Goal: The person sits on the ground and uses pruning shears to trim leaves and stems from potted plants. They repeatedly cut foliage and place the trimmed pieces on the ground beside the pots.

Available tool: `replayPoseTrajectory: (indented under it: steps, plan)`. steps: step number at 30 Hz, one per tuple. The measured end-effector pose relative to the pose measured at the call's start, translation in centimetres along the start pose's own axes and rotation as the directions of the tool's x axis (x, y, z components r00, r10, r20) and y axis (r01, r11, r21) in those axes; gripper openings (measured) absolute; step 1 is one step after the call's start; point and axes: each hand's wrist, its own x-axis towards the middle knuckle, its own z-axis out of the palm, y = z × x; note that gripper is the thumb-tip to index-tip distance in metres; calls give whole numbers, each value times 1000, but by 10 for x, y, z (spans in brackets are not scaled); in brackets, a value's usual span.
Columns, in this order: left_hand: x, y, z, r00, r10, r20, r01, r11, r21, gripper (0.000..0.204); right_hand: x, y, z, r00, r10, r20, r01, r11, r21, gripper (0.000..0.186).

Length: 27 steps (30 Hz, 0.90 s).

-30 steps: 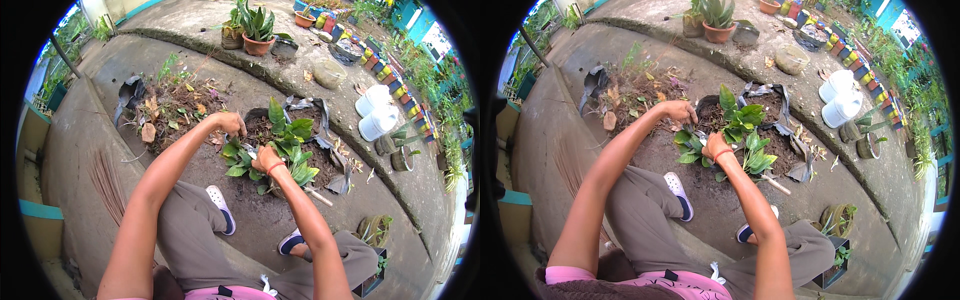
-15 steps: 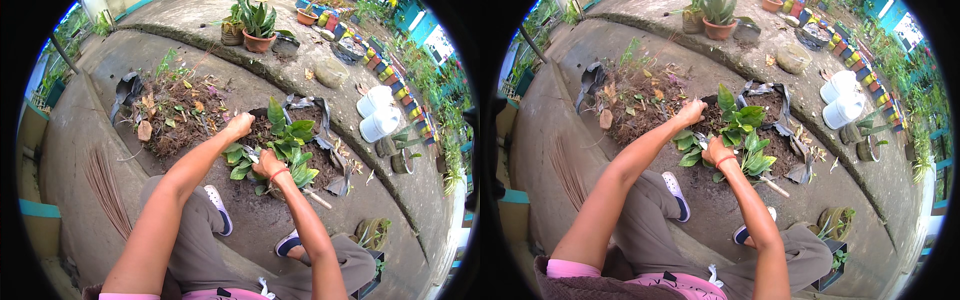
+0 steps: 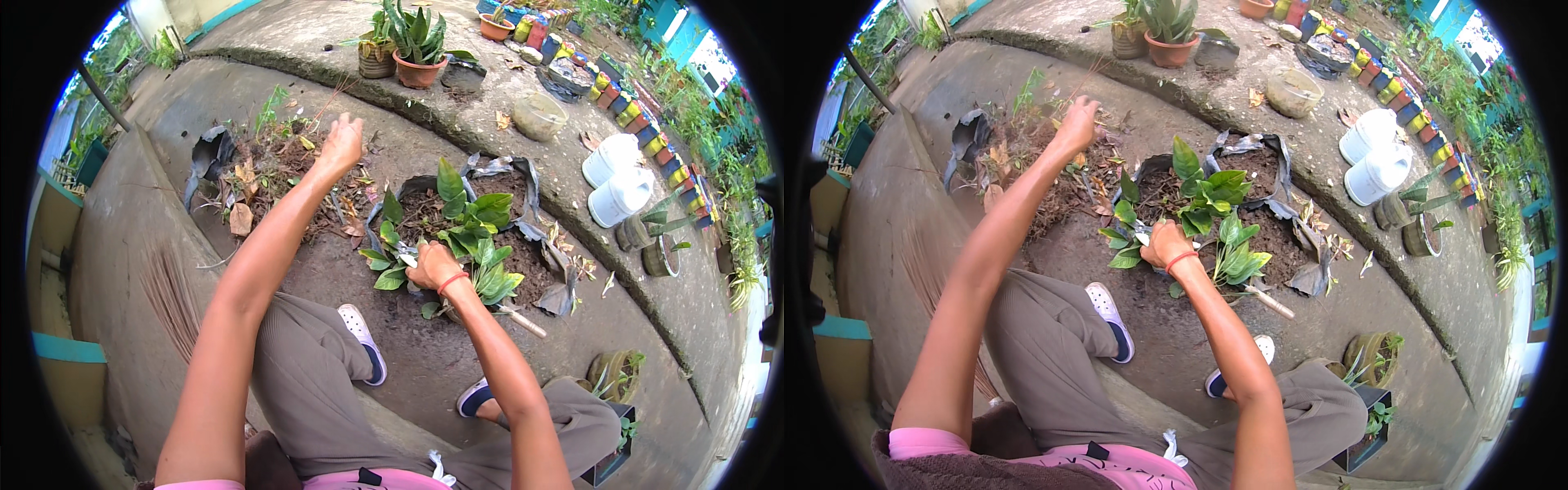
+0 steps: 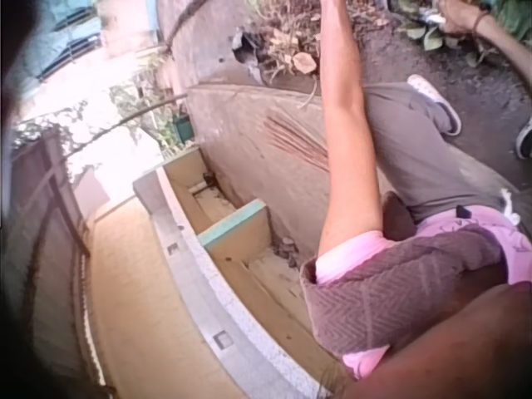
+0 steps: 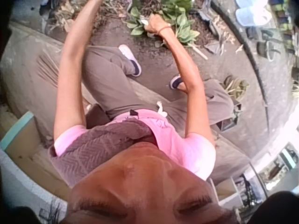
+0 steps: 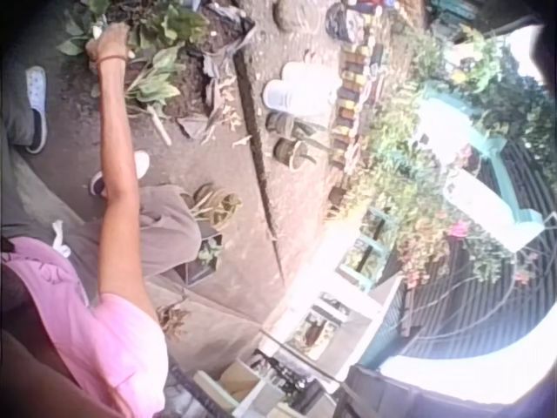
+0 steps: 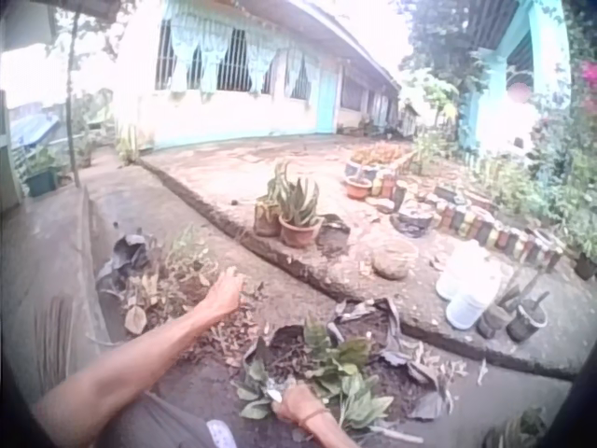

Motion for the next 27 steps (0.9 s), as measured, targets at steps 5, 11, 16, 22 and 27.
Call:
replayPoseTrajectory:
  steps: [5,11,16,22,27]
  plan:
    - [-17,64,49,859,268,436,-209,961,-179,22,-5,-9,-1,1000,-19,-5,19,1000,-14,39]
    - [-50,82,107,808,48,587,-172,972,157,27,-7,-4,-6,999,31,31,-30,999,-29,43]
    - [-53,58,119,827,104,553,-133,991,13,18,-16,16,-25,976,144,163,-169,973,158,47]
    - [-48,48,108,874,268,406,-213,961,-177,18,-21,23,-33,961,143,235,-169,981,95,65]
    - [-16,38,46,827,219,518,93,854,-511,13,-21,24,-38,948,194,252,-240,957,166,73]
